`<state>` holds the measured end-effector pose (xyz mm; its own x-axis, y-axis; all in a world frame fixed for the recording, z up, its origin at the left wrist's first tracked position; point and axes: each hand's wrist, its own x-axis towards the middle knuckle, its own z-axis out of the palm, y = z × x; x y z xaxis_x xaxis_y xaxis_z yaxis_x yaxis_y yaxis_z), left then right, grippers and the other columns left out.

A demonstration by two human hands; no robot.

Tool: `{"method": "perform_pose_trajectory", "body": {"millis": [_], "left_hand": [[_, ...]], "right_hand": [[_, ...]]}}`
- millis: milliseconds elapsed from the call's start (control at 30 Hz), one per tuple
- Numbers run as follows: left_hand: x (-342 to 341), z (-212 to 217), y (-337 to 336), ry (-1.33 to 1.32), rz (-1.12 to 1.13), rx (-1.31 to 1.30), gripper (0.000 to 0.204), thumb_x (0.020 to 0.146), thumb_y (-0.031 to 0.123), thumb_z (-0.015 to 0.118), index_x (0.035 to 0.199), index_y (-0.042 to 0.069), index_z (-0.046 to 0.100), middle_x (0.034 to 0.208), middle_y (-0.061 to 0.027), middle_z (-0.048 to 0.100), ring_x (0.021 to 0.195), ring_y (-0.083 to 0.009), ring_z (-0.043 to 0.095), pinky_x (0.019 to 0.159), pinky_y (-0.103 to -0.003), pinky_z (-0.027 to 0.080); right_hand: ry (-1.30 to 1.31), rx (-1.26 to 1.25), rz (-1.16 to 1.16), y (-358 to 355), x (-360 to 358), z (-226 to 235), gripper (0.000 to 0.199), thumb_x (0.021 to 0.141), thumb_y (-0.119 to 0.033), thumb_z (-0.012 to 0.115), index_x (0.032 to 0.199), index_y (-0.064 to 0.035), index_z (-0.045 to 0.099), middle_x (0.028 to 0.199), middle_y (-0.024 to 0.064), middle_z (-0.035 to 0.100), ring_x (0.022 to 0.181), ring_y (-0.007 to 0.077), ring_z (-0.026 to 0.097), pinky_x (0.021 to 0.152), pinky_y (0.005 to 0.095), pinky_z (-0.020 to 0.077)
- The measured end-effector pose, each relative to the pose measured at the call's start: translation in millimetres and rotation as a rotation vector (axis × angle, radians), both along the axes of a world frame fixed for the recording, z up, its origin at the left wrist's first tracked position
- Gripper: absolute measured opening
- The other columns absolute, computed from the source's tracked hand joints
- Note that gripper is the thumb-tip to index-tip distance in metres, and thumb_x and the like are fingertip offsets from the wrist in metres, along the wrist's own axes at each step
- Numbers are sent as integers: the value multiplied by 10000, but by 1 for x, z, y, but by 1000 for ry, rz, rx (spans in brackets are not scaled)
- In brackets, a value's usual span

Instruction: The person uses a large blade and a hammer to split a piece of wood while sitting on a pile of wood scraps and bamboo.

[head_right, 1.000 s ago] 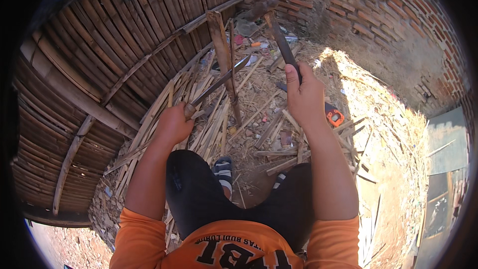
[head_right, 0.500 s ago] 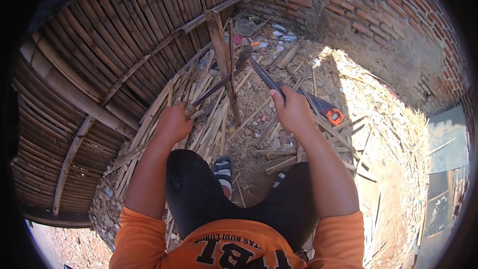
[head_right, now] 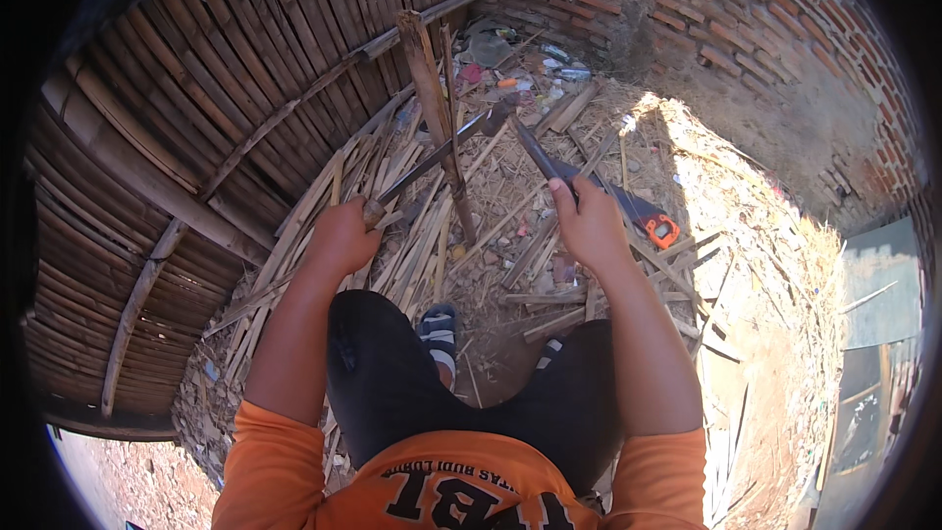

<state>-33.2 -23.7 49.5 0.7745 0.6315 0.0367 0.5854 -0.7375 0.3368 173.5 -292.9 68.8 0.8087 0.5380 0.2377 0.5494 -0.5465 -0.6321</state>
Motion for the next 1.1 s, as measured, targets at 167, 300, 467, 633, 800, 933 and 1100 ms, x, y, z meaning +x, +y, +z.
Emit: {"method": "perform_pose_trajectory", "body": {"millis": [167, 300, 467, 633, 800, 933, 1100], "left_hand": [[1, 0, -4, 19, 15, -4, 402, 784, 168, 691, 1148, -1, 663, 964, -275, 700, 952, -449, 671, 866, -530, 528], [7, 1, -6, 27, 1, 1, 402, 784, 167, 692, 1146, -4, 661, 967, -277, 699, 947, -451, 671, 864, -532, 531], [4, 2, -9, 66, 13, -6, 375, 797, 176, 699, 1124, -3, 662, 984, -266, 704, 953, -440, 679, 863, -521, 542], [3, -7, -4, 41, -17, 37, 348, 824, 180, 703, 1124, 9, 658, 1002, -245, 715, 965, -427, 690, 869, -506, 555], [8, -7, -6, 70, -34, 20, 332, 816, 165, 702, 1102, 2, 658, 997, -256, 712, 964, -435, 688, 870, -507, 552], [6, -11, -8, 77, 3, -1, 311, 819, 163, 698, 1085, 4, 662, 998, -256, 712, 972, -435, 686, 872, -507, 550], [11, -8, -10, 74, -16, -14, 387, 789, 179, 711, 1120, -15, 661, 984, -267, 703, 960, -440, 679, 878, -512, 541]], "right_hand": [[-7, 275, -51, 15, 0, 28, 454, 1049, -427, 517, 991, 9, 627, 673, 166, 615, 634, 323, 634, 623, 444, 474], [-127, 80, -6, 21, 1, -7, 439, 1054, -413, 513, 961, 4, 613, 645, 171, 597, 603, 310, 621, 595, 421, 462], [-49, 151, -69, 14, 5, 16, 428, 1059, -414, 498, 984, -4, 598, 654, 177, 599, 602, 324, 620, 591, 430, 456], [-91, 306, -67, 22, -9, 6, 419, 1056, -409, 503, 947, -10, 571, 669, 207, 608, 615, 365, 633, 589, 452, 462], [-43, 35, -45, 11, 4, -11, 411, 1045, -406, 519, 1007, -9, 619, 699, 242, 629, 691, 460, 645, 609, 484, 476], [-26, 323, -69, 17, -2, 20, 419, 1050, -409, 514, 997, -5, 610, 684, 236, 619, 679, 460, 636, 592, 460, 460], [-75, -26, -36, 15, 0, -32, 424, 1038, -421, 527, 982, -12, 620, 766, 259, 643, 758, 463, 647, 667, 486, 483]]}}
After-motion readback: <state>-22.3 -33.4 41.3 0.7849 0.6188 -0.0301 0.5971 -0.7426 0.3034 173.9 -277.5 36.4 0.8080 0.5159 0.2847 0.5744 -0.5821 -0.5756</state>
